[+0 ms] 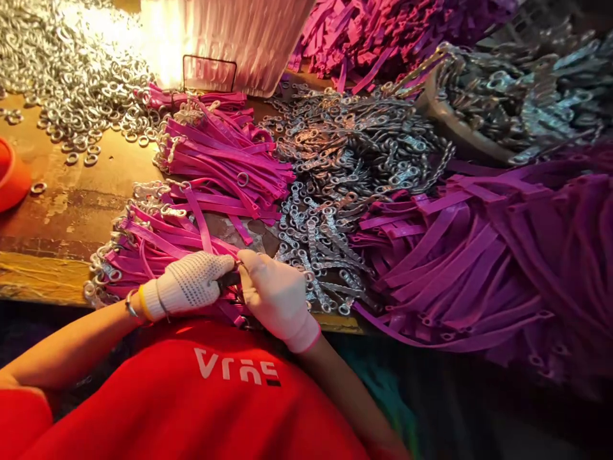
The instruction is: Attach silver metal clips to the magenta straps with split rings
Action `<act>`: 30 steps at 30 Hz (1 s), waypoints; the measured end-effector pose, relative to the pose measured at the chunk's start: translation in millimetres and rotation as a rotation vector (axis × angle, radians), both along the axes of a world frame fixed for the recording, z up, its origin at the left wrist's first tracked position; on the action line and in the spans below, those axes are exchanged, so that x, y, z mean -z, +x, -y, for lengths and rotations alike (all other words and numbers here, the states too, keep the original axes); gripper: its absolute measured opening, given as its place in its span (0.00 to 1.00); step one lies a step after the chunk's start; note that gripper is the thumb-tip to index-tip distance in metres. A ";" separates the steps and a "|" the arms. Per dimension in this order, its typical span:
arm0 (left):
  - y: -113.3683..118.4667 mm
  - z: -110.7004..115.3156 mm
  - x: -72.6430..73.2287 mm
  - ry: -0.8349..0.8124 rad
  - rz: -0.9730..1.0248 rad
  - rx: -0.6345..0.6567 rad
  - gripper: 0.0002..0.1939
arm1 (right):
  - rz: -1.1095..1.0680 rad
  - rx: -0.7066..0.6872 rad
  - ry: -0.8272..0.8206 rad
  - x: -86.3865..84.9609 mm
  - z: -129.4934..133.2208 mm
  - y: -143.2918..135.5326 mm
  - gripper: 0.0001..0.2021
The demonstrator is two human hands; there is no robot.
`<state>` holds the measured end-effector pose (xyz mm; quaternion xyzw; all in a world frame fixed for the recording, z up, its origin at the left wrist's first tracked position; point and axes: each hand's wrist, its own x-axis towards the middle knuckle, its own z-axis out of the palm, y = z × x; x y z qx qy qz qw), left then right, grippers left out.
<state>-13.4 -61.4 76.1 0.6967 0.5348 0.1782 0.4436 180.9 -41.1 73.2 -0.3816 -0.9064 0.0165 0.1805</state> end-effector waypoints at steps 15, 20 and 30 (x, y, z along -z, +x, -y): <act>6.8 28.8 11.7 0.090 0.240 -0.211 0.08 | 0.436 -0.116 -0.384 -21.4 -2.4 -6.3 0.07; 7.7 23.2 4.9 0.155 0.097 -0.192 0.08 | 0.463 -0.151 -0.313 -12.0 -3.0 -6.9 0.08; -1.3 12.6 -9.8 0.099 0.090 -0.103 0.10 | 0.430 -0.095 -0.217 -13.2 2.9 -5.2 0.06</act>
